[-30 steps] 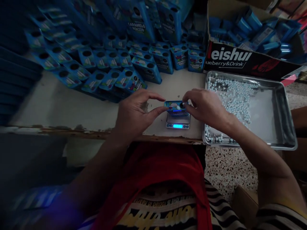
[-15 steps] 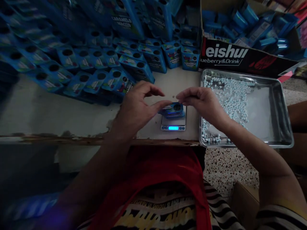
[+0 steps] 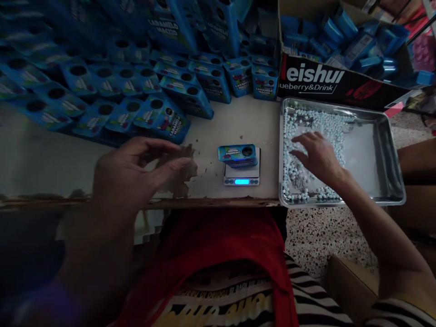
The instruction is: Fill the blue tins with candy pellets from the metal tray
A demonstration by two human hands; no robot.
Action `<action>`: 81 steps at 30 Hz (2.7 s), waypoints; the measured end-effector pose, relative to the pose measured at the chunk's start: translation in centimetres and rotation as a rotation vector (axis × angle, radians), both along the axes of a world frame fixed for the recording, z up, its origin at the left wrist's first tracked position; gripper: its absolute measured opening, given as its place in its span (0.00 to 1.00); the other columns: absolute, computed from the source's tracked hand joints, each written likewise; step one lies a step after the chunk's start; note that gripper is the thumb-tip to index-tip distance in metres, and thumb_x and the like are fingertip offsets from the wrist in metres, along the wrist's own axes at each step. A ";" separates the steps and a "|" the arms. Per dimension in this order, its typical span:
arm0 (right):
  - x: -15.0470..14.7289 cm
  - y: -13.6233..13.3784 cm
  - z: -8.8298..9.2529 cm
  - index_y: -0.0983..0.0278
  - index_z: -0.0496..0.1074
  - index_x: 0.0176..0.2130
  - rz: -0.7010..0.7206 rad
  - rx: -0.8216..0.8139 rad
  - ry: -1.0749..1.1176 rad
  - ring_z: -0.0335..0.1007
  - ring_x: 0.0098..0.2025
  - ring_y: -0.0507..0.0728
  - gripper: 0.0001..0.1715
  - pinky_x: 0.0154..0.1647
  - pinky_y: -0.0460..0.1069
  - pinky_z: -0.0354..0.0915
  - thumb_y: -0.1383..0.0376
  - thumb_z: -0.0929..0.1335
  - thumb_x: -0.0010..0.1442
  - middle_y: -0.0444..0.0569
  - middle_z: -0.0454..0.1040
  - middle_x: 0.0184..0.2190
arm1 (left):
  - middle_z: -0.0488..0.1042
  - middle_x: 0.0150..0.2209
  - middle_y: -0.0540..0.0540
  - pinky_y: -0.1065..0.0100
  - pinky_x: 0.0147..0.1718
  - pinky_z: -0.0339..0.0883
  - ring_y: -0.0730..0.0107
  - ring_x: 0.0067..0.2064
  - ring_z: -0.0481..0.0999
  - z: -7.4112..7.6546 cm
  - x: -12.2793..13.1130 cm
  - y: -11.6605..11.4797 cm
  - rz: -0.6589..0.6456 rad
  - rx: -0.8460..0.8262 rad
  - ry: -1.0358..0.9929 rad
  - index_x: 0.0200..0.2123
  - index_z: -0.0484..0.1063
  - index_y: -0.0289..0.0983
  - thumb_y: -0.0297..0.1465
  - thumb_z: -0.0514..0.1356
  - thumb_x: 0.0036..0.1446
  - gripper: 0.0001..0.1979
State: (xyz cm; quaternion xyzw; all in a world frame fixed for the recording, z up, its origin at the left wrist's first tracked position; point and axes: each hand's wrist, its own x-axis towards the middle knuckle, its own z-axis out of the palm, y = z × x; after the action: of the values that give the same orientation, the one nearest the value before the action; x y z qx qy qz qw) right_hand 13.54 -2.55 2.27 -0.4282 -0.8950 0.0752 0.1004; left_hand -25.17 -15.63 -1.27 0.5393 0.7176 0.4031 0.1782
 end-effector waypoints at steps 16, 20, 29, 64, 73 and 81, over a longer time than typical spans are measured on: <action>0.1 -0.5 -4.5 0.60 0.74 0.43 -0.026 -0.353 -0.175 0.72 0.31 0.57 0.09 0.32 0.51 0.59 0.67 0.72 0.61 0.47 0.80 0.33 | 0.83 0.48 0.48 0.55 0.59 0.77 0.56 0.52 0.82 -0.3 0.2 -1.2 -0.046 -0.023 0.028 0.45 0.82 0.43 0.39 0.70 0.63 0.09; 1.3 0.0 -3.3 0.60 0.77 0.37 -0.330 -0.609 0.242 0.72 0.25 0.55 0.10 0.30 0.51 0.64 0.61 0.76 0.54 0.44 0.76 0.24 | 0.84 0.48 0.47 0.55 0.60 0.77 0.56 0.54 0.83 -0.2 0.1 -1.0 -0.141 0.035 0.069 0.43 0.84 0.43 0.37 0.70 0.66 0.07; 3.8 -0.2 -2.8 0.60 0.81 0.31 -0.615 -0.748 0.657 0.68 0.22 0.52 0.22 0.24 0.50 0.66 0.54 0.85 0.40 0.44 0.77 0.22 | 0.84 0.48 0.44 0.53 0.55 0.78 0.54 0.52 0.84 -0.3 0.8 -0.7 -0.181 0.036 0.035 0.44 0.83 0.44 0.39 0.69 0.64 0.08; -10.1 1.8 5.2 0.59 0.85 0.40 -0.203 -1.043 0.700 0.88 0.40 0.61 0.15 0.42 0.55 0.85 0.59 0.85 0.54 0.47 0.86 0.35 | 0.84 0.52 0.46 0.55 0.59 0.78 0.53 0.55 0.84 -2.2 -1.1 -2.3 -0.155 0.025 0.028 0.47 0.83 0.47 0.47 0.70 0.65 0.14; -9.5 1.5 4.8 0.61 0.81 0.35 -0.161 -0.923 0.685 0.77 0.25 0.53 0.21 0.23 0.46 0.74 0.51 0.86 0.56 0.43 0.79 0.25 | 0.83 0.53 0.46 0.54 0.58 0.77 0.51 0.56 0.83 -2.1 -1.0 -2.2 -0.163 -0.055 -0.003 0.48 0.83 0.45 0.47 0.69 0.64 0.16; -10.5 1.3 5.5 0.63 0.80 0.33 -0.073 -0.982 0.666 0.70 0.22 0.50 0.23 0.18 0.44 0.64 0.51 0.87 0.56 0.43 0.76 0.22 | 0.83 0.56 0.43 0.49 0.63 0.76 0.49 0.59 0.82 -1.2 -0.1 -1.5 -0.213 -0.097 0.020 0.51 0.82 0.43 0.44 0.68 0.66 0.16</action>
State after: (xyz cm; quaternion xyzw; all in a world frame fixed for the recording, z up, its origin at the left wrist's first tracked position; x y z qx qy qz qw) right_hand 3.02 -1.23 7.76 -0.4083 -0.6605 0.6071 0.1687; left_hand -25.27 -17.13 -2.42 0.6073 0.6765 0.3414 0.2389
